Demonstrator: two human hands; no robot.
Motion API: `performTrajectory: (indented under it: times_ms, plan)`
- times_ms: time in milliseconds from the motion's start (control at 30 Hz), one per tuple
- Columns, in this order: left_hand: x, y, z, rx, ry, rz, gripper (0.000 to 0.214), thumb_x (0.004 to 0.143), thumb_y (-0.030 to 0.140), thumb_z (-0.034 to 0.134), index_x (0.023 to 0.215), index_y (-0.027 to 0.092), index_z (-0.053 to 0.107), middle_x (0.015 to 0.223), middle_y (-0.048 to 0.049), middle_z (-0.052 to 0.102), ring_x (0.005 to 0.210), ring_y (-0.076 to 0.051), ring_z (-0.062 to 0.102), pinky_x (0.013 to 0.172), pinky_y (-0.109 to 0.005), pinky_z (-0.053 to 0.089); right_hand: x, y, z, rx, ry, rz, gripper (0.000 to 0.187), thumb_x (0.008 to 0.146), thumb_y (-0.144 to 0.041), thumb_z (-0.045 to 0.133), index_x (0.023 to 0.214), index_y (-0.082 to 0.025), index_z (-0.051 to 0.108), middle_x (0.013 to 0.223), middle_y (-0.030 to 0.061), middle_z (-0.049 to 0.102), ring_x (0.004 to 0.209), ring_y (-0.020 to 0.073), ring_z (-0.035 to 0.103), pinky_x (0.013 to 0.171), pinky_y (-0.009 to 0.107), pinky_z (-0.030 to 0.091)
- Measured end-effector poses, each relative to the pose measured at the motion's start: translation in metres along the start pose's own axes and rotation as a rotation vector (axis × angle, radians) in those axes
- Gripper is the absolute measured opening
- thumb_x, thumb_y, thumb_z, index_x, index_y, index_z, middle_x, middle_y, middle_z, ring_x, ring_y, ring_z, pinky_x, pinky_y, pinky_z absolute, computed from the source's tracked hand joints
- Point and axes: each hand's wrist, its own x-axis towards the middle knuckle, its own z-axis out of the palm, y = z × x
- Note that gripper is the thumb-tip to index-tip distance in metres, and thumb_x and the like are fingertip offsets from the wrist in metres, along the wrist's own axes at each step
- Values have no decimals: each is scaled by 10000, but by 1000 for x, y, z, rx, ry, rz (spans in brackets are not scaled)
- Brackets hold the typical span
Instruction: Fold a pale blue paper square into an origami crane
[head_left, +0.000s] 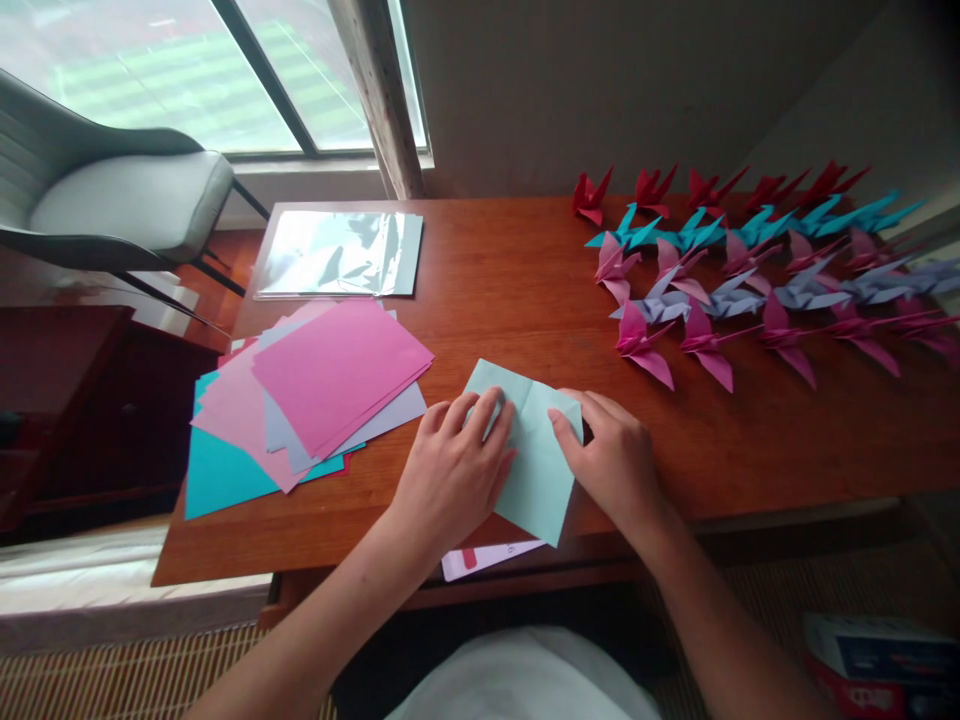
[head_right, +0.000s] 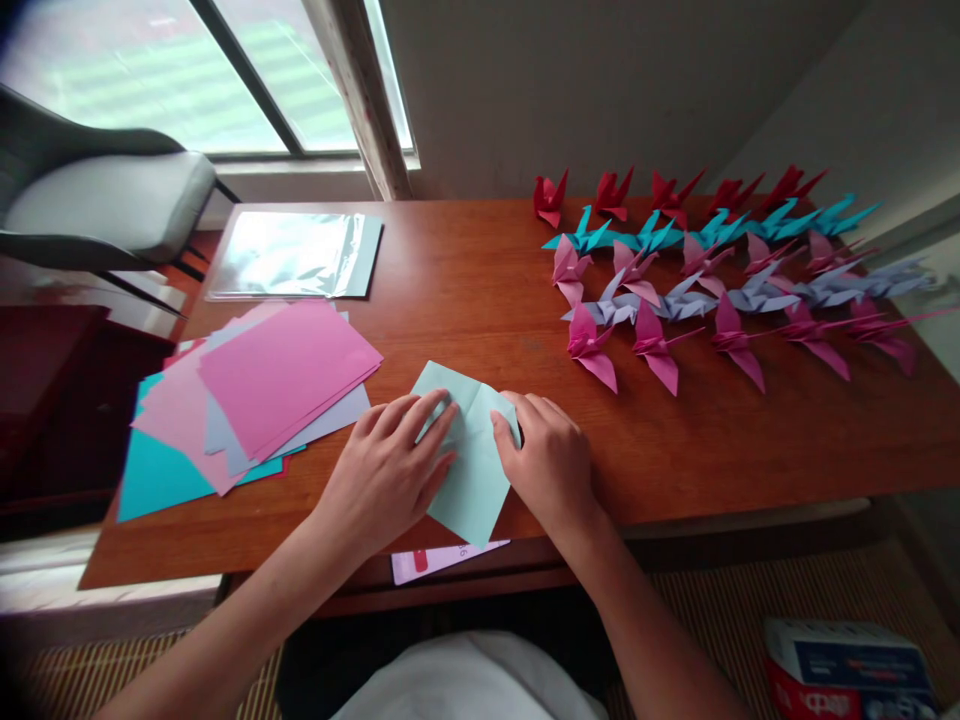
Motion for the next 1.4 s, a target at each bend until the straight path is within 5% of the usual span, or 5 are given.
performTrajectory:
  times_ms: [433, 733, 933, 1167, 1400]
  plan:
    - [14, -12, 3, 143, 22, -123, 396, 985, 219, 456, 1350, 121, 570, 1360, -163, 600, 1152, -319, 578, 843, -450, 499, -13, 2, -2, -191, 14, -213, 235, 963, -172, 597, 1177, -184, 694, 878, 46, 698, 838, 208, 629, 794, 326, 469]
    - [27, -28, 2, 183, -20, -51, 374, 1030, 286, 401, 1326, 135, 573, 1123, -149, 628, 981, -278, 588, 779, -408, 505, -13, -1, -4, -245, 4, -259, 244, 958, -172, 608, 1188, -172, 692, 868, 50, 701, 806, 208, 607, 768, 338, 458]
    - [30, -29, 2, 212, -36, -81, 462, 1013, 294, 386, 1421, 101, 486, 1204, -169, 594, 1028, -302, 563, 762, -423, 479, -9, 0, -5, -235, 27, -259, 253, 948, -147, 611, 1184, -158, 702, 861, 59, 697, 797, 217, 601, 780, 351, 489]
    - [32, -28, 2, 207, -61, -88, 500, 1001, 291, 372, 1449, 82, 448, 1230, -166, 577, 1044, -305, 546, 764, -430, 472, -9, 2, 0, -107, 35, -329, 390, 960, -99, 561, 1348, -111, 599, 1261, 142, 695, 1182, 276, 614, 1022, 423, 497]
    - [32, -27, 2, 209, -73, -98, 509, 1000, 283, 370, 1467, 89, 428, 1248, -169, 566, 1056, -310, 537, 765, -441, 471, -13, 2, -1, -125, -129, -512, 490, 978, -35, 436, 1460, -94, 496, 1481, 156, 560, 1417, 280, 479, 1098, 455, 472]
